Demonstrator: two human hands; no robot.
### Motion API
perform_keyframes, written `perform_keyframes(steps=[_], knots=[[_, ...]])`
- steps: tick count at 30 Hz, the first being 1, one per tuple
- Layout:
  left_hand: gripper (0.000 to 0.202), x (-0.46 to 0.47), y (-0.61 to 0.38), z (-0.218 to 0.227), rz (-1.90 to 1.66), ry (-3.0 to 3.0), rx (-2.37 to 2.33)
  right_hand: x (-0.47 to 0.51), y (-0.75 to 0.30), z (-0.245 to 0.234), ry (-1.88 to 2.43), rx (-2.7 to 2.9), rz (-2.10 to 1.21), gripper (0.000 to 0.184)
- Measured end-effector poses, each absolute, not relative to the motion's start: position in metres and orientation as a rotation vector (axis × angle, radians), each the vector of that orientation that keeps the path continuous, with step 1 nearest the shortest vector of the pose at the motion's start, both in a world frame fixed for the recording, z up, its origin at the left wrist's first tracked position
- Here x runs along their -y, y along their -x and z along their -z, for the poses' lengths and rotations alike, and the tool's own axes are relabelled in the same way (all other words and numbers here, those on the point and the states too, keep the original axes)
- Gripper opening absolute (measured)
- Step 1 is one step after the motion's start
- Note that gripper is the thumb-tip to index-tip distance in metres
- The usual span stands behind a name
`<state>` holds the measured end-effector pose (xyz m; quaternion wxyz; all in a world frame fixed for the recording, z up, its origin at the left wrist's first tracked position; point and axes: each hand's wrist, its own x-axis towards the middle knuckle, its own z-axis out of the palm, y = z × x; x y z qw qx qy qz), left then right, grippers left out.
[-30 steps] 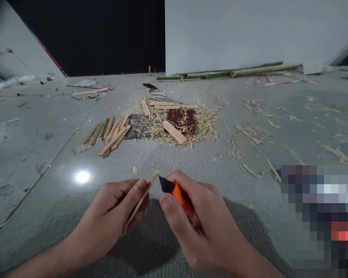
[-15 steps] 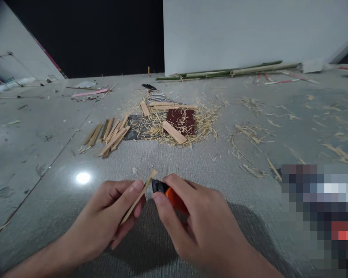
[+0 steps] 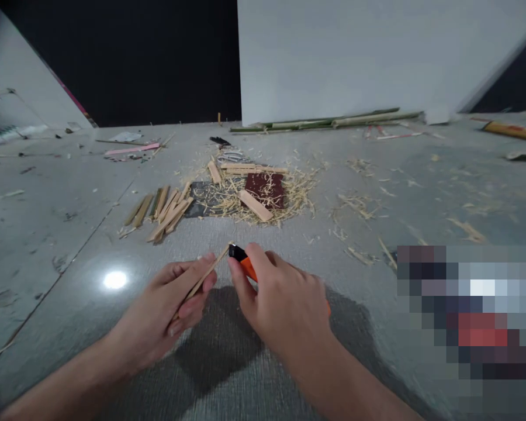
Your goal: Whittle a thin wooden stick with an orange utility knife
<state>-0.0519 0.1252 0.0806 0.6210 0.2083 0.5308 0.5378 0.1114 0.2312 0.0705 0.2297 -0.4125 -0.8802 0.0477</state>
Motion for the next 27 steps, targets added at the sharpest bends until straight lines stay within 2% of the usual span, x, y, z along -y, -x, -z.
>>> perform_keyframes(steps=[3, 5, 10, 18, 27], knots=[[0.057, -0.119, 0.051, -0.081, -1.138, -0.636, -1.313, -0.267, -0.128, -0.08, 1.374, 2.259, -0.104, 0.05], [0.057, -0.118, 0.05, -0.079, -1.133, -0.678, -1.307, -0.282, -0.137, -0.087, 1.428, 2.151, -0.107, 0.05], [0.057, -0.126, 0.056, -0.072, -1.197, -0.771, -1.314, -0.259, -0.125, -0.089, 1.153, 2.318, -0.425, 0.048], [0.042, -0.125, 0.06, -0.075, -1.202, -0.896, -1.457, -0.225, -0.123, -0.085, 0.956, 2.383, -0.73, 0.026], [0.036, -0.125, 0.062, -0.075, -1.159, -0.98, -1.573, -0.22, -0.128, -0.081, 0.832, 2.37, -0.599, 0.024]])
